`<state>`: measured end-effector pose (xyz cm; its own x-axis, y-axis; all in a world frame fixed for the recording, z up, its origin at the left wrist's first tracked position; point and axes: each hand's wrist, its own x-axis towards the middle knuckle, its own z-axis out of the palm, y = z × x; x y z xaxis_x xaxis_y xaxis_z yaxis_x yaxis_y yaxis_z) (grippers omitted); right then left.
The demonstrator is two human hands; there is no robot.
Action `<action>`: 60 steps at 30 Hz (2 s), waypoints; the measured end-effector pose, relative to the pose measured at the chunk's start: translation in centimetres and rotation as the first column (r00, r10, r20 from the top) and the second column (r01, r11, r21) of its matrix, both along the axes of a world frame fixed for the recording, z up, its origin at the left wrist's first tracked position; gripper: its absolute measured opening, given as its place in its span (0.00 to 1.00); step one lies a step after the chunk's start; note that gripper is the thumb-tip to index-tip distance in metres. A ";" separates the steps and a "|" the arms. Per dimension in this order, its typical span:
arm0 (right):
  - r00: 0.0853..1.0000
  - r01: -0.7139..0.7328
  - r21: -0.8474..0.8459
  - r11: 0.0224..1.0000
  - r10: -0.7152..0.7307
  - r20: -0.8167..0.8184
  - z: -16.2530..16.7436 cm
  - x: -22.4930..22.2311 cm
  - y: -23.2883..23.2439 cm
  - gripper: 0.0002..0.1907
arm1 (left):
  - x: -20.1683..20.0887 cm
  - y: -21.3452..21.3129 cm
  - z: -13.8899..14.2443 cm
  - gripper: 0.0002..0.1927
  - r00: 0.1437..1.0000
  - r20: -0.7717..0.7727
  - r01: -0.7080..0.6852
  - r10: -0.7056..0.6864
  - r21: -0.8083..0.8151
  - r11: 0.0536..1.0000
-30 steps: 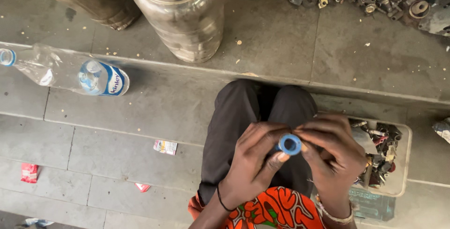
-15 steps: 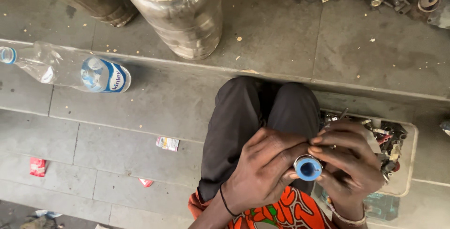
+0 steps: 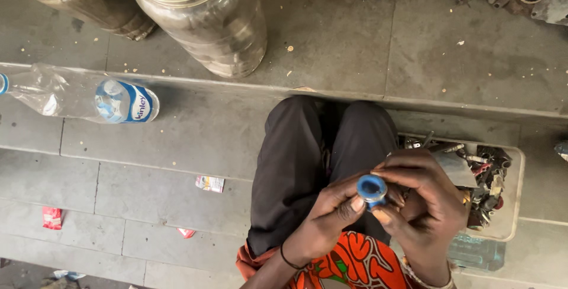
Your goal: The person sits on the floor and sorts through a pile of small mechanical parts on a low shelf. They wipe a part with a cloth, pick up and inspect various components, and handle a spool of wire before returning to sorting the pile.
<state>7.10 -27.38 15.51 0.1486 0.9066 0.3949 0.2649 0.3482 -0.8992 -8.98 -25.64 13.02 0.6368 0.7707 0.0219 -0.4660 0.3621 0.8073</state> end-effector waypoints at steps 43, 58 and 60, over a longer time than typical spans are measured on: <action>0.940 -0.110 -0.084 0.990 0.076 -0.333 -3.2 1.4 -0.7 0.08 | 0.3 0.1 -2.3 0.28 0.999 -0.025 -0.046 0.046 0.011 0.999; 0.952 -0.199 -0.405 0.892 0.077 -0.297 -2.9 2.7 0.0 0.06 | -0.8 1.2 -0.7 0.24 0.935 -0.296 -0.091 0.198 0.339 0.936; 0.960 -0.228 -0.302 0.925 0.161 -0.231 -3.5 2.6 -0.2 0.06 | -0.8 1.2 -0.5 0.25 0.958 -0.242 -0.099 0.156 0.233 0.967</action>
<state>9.68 -27.57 12.03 0.0008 0.9984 0.0568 0.0267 0.0567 -0.9980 -9.73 -24.47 12.50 0.5392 0.8410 0.0458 -0.2638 0.1170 0.9575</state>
